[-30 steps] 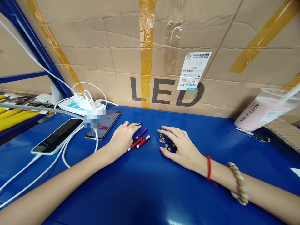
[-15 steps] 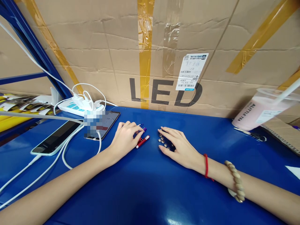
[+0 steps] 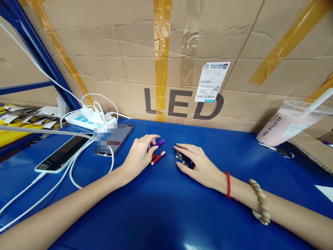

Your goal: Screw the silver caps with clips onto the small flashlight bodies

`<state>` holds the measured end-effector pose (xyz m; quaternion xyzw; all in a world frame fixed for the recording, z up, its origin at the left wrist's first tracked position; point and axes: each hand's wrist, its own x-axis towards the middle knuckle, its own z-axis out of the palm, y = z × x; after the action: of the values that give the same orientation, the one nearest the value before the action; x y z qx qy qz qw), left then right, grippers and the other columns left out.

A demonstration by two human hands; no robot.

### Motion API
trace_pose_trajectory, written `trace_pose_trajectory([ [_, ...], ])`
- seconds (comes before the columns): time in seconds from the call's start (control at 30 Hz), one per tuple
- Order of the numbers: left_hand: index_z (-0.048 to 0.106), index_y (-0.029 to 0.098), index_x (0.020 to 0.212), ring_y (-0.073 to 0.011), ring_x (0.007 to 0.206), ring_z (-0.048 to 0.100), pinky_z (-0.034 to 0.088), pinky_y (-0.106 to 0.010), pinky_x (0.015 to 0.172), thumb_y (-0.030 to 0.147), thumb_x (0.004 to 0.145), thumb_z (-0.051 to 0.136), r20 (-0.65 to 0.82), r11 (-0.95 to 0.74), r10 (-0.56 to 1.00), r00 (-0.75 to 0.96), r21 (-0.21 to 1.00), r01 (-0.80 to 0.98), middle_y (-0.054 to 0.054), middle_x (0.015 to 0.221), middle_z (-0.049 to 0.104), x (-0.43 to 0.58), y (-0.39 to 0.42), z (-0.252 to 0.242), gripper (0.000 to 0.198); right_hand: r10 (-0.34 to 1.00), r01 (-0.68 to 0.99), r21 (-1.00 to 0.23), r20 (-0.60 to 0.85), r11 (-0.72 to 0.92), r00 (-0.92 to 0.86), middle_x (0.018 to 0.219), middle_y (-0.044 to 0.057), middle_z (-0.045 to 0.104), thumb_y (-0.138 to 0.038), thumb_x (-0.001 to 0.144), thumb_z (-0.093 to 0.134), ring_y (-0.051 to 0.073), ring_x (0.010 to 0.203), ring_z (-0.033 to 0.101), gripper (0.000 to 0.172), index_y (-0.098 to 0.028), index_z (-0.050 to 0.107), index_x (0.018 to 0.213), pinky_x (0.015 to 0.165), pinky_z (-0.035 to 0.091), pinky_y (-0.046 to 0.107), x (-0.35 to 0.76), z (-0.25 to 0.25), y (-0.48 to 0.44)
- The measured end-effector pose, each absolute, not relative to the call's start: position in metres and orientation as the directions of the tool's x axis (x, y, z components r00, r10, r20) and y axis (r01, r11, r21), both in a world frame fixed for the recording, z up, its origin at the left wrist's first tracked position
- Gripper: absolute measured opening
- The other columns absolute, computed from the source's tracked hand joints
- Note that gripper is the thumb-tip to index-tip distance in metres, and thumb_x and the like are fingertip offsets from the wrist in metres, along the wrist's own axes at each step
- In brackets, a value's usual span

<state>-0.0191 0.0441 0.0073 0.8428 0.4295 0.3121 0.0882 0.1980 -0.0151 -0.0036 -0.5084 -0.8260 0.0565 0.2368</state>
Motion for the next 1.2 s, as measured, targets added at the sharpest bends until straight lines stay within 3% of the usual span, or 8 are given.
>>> trace_pose_trajectory([
  [0.17,0.039,0.018,0.13,-0.0173,0.088,0.053,0.041,-0.032,0.081,0.015,0.092,0.038,0.549,-0.708,0.692,0.469,0.388,0.591,-0.004,0.095,0.055,-0.014,0.031,0.011,0.039,0.827,0.791,-0.289,0.36,0.539,-0.432,0.133,0.009,0.048,-0.035,0.085,0.052,0.023,0.123,0.042,0.047,-0.018,0.049,0.128,0.102,0.033,0.043,0.197,-0.004,-0.014],
  [0.33,0.03,0.021,0.136,-0.0181,0.093,0.051,0.042,-0.032,0.083,0.013,0.094,0.032,0.516,-0.812,0.581,0.629,0.312,0.494,-0.007,0.105,0.05,-0.01,0.015,0.009,0.043,0.788,0.76,-0.26,0.376,0.595,-0.488,0.131,0.01,0.05,-0.034,0.084,0.054,0.023,0.122,0.043,0.046,-0.016,0.05,0.126,0.103,0.03,0.045,0.196,-0.003,-0.015],
  [0.6,0.042,0.02,0.114,-0.0174,0.102,0.049,0.042,-0.032,0.089,0.01,0.092,0.033,0.439,-0.861,0.487,0.756,0.389,0.329,-0.007,0.109,0.048,-0.007,-0.001,0.009,0.025,0.711,0.648,-0.314,0.435,0.694,-0.552,0.116,0.005,0.062,-0.018,0.087,0.049,0.018,0.114,0.05,0.028,-0.021,0.057,0.114,0.101,0.027,0.043,0.197,-0.002,-0.015],
  [0.87,0.043,0.019,0.097,-0.0141,0.088,0.051,0.038,-0.034,0.094,0.014,0.09,0.039,0.4,-0.833,0.495,0.771,0.471,0.291,-0.003,0.093,0.053,-0.004,-0.001,0.009,0.009,0.604,0.555,-0.287,0.575,0.781,-0.552,0.094,0.001,0.069,-0.019,0.087,0.056,0.016,0.094,0.059,0.01,-0.021,0.064,0.092,0.089,0.032,0.036,0.198,-0.003,-0.013],
  [1.2,0.044,0.018,0.089,-0.0139,0.083,0.049,0.04,-0.032,0.089,0.018,0.094,0.031,0.353,-0.765,0.57,0.742,0.557,0.323,-0.003,0.09,0.052,-0.004,-0.001,0.012,0.014,0.725,0.681,-0.327,0.526,0.656,-0.445,0.093,-0.001,0.067,-0.023,0.082,0.061,0.014,0.089,0.057,0.018,-0.024,0.063,0.1,0.081,0.037,0.032,0.198,-0.001,-0.015],
])
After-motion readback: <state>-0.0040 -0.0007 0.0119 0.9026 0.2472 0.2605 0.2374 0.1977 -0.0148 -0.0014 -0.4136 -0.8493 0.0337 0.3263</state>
